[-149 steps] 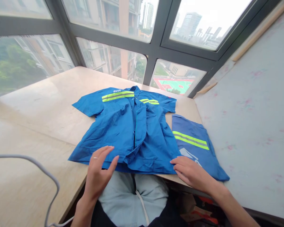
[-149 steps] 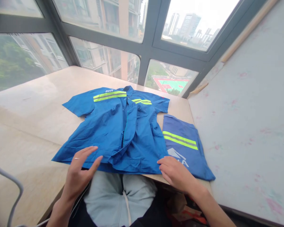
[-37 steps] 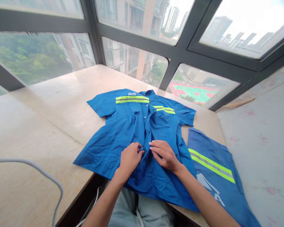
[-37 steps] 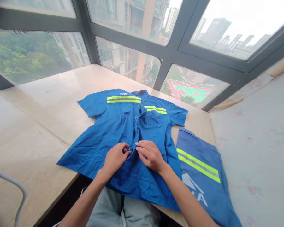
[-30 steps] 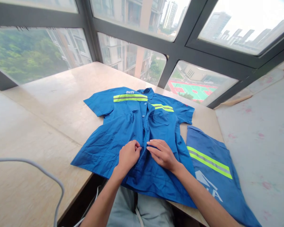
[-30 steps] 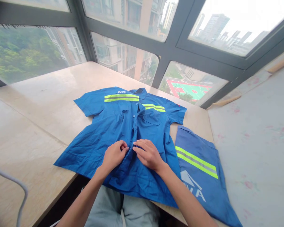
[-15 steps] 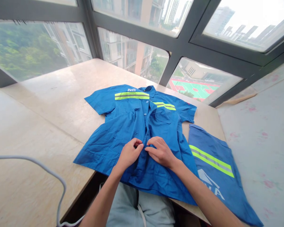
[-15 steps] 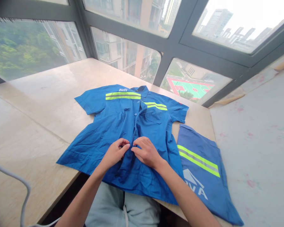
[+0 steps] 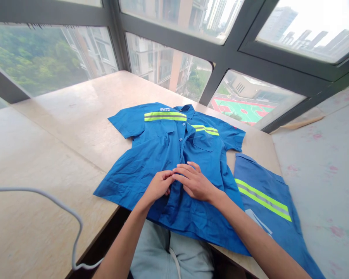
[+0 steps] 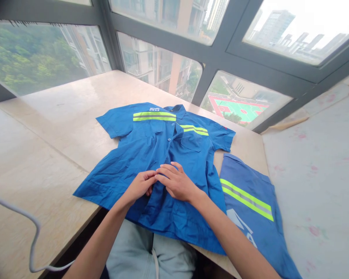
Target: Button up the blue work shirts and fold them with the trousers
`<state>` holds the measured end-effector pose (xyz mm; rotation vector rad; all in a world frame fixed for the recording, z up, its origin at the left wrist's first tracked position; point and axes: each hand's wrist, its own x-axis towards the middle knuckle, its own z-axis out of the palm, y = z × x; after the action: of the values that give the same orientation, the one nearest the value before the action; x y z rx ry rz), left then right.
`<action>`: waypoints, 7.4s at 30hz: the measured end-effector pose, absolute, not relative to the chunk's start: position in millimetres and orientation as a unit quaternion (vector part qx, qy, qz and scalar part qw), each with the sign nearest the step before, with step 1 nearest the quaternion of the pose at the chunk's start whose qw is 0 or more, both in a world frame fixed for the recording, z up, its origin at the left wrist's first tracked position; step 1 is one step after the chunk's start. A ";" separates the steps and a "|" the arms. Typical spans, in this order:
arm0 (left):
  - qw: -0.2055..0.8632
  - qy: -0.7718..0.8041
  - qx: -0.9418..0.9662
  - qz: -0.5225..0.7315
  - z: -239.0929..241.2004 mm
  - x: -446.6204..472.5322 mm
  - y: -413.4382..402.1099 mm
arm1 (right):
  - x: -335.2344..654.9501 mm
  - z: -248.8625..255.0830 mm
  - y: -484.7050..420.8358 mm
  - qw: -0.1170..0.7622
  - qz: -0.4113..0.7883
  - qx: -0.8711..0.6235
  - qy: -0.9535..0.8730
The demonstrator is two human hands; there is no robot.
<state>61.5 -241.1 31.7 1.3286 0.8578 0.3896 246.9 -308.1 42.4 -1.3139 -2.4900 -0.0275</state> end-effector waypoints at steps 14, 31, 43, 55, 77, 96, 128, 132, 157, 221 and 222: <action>0.603 0.501 0.570 0.248 31.8 56.0 -250.0 | 264.5 33.2 -316.1 0.188 0.001 -0.627 -0.756; 0.276 0.700 0.634 0.176 63.5 -45.7 -113.8 | 364.8 50.0 -365.1 0.204 0.252 -0.845 -0.425; 0.400 0.587 0.696 0.106 67.6 -30.2 -98.8 | 357.8 53.5 -348.8 0.103 0.214 -0.873 -0.426; 0.193 0.607 0.769 0.046 71.1 -45.2 -97.3 | 383.6 83.0 -364.3 0.205 0.198 -0.882 -0.374; 0.202 0.651 0.725 0.105 50.8 -57.2 -97.1 | 313.1 95.1 -327.6 0.127 -0.038 -0.739 -0.661; 0.306 0.427 0.806 0.273 57.3 30.0 -204.6 | 269.5 68.0 -283.9 0.140 -0.045 -0.431 -0.890; 0.338 0.375 0.824 0.258 14.8 46.1 -246.7 | 247.4 43.6 -299.4 0.099 -0.094 -0.488 -0.862; 0.320 0.379 0.829 0.257 11.2 46.3 -248.5 | 260.1 44.7 -305.8 0.089 -0.090 -0.445 -0.887; 0.229 0.494 0.822 0.168 27.4 51.6 -261.0 | 246.3 56.2 -276.7 0.014 -0.025 -0.434 -0.900; 0.365 0.440 0.783 0.245 24.7 47.7 -256.8 | 242.3 12.7 -281.0 0.298 -0.010 -0.402 -0.866; 0.361 0.445 0.782 0.246 23.5 48.5 -257.5 | 242.3 12.7 -280.5 0.303 -0.002 -0.404 -0.863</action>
<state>48.5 -257.5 23.5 2.0149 1.1454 0.6338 242.3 -280.5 12.7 -1.0696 -2.2882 -0.0041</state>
